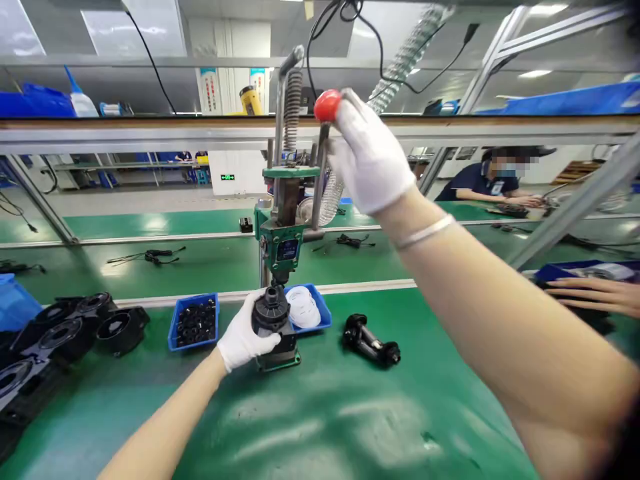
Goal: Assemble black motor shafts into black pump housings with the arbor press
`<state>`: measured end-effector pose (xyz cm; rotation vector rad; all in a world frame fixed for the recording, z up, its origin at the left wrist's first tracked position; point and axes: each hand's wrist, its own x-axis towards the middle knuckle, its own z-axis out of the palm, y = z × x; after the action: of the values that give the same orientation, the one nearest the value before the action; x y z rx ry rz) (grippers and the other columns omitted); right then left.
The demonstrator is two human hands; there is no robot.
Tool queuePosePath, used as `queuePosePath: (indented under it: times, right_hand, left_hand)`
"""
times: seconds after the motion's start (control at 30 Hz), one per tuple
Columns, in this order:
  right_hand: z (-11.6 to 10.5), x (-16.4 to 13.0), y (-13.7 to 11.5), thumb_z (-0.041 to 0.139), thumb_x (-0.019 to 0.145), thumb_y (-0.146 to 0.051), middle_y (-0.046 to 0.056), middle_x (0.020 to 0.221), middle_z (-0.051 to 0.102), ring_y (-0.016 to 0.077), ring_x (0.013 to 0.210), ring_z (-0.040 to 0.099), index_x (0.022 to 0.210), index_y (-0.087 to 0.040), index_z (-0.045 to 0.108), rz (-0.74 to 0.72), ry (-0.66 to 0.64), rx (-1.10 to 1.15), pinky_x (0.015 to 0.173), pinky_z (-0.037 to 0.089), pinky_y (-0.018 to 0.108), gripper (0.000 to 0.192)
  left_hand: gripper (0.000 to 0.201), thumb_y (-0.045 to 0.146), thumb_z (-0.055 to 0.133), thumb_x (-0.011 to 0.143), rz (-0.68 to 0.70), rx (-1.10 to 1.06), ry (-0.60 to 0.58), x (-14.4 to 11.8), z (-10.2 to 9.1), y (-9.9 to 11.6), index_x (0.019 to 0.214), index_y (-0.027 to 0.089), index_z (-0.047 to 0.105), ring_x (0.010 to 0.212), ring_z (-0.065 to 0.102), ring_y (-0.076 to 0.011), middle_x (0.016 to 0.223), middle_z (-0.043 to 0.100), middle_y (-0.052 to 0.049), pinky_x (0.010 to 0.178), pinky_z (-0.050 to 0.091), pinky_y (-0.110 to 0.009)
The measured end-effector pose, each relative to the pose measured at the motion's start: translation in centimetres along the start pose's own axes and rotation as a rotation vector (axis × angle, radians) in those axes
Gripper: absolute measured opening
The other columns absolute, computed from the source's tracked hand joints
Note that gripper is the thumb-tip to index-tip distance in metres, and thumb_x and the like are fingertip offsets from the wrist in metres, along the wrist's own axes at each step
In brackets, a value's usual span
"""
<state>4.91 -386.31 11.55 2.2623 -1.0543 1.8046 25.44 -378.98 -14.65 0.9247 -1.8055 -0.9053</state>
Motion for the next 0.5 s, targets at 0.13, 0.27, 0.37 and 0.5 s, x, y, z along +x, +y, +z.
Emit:
queuePosePath:
  times: [0.13, 0.27, 0.37, 0.5]
  right_hand:
    - [-0.5, 3.2, -2.4, -0.01, 0.084, -0.055, 0.003, 0.095, 0.067, 0.0122, 0.079, 0.071, 0.119, 0.005, 0.043, 0.236, -0.084, 0.138, 0.055, 0.043, 0.017, 0.088]
    - [-3.1, -4.6, -4.7, 0.024, 0.102, -0.039, -0.011, 0.059, 0.043, 0.0009, 0.041, 0.048, 0.083, -0.02, 0.048, 0.122, 0.046, 0.423, 0.043, 0.037, 0.015, 0.036]
    - [-3.8, -10.3, -5.7, 0.031, 0.102, -0.034, -0.007, 0.059, 0.039, 0.0054, 0.04, 0.039, 0.073, -0.026, 0.041, -0.007, 0.366, 0.442, 0.036, 0.041, 0.019, 0.031]
    - [-3.0, -11.7, -5.5, 0.036, 0.101, -0.034, -0.005, 0.06, 0.04, 0.0086, 0.039, 0.037, 0.075, -0.026, 0.045, -0.012, 0.407, 0.477, 0.033, 0.039, 0.023, 0.029]
  left_hand:
    - [0.082, 0.025, 0.074, 0.065, 0.031, -0.013, -0.033, 2.2, 0.7, -1.7, 0.135, 0.014, 0.033, 0.126, 0.054, -0.0313, 0.135, 0.056, -0.017, 0.112, 0.037, -0.052]
    - [0.085, 0.026, 0.078, 0.063, 0.026, 0.0, -0.059, 2.8, 0.7, -2.4, 0.135, 0.015, 0.033, 0.124, 0.056, -0.0318, 0.133, 0.058, -0.017, 0.111, 0.037, -0.052]
    - [0.085, 0.028, 0.078, 0.064, 0.019, 0.015, -0.058, 2.9, 0.5, -2.5, 0.135, 0.015, 0.034, 0.125, 0.055, -0.0325, 0.133, 0.057, -0.017, 0.112, 0.036, -0.053]
    - [0.083, 0.032, 0.076, 0.064, 0.014, 0.034, -0.066, 3.1, 0.4, -2.4, 0.133, 0.014, 0.034, 0.125, 0.055, -0.0329, 0.132, 0.058, -0.017, 0.111, 0.037, -0.053]
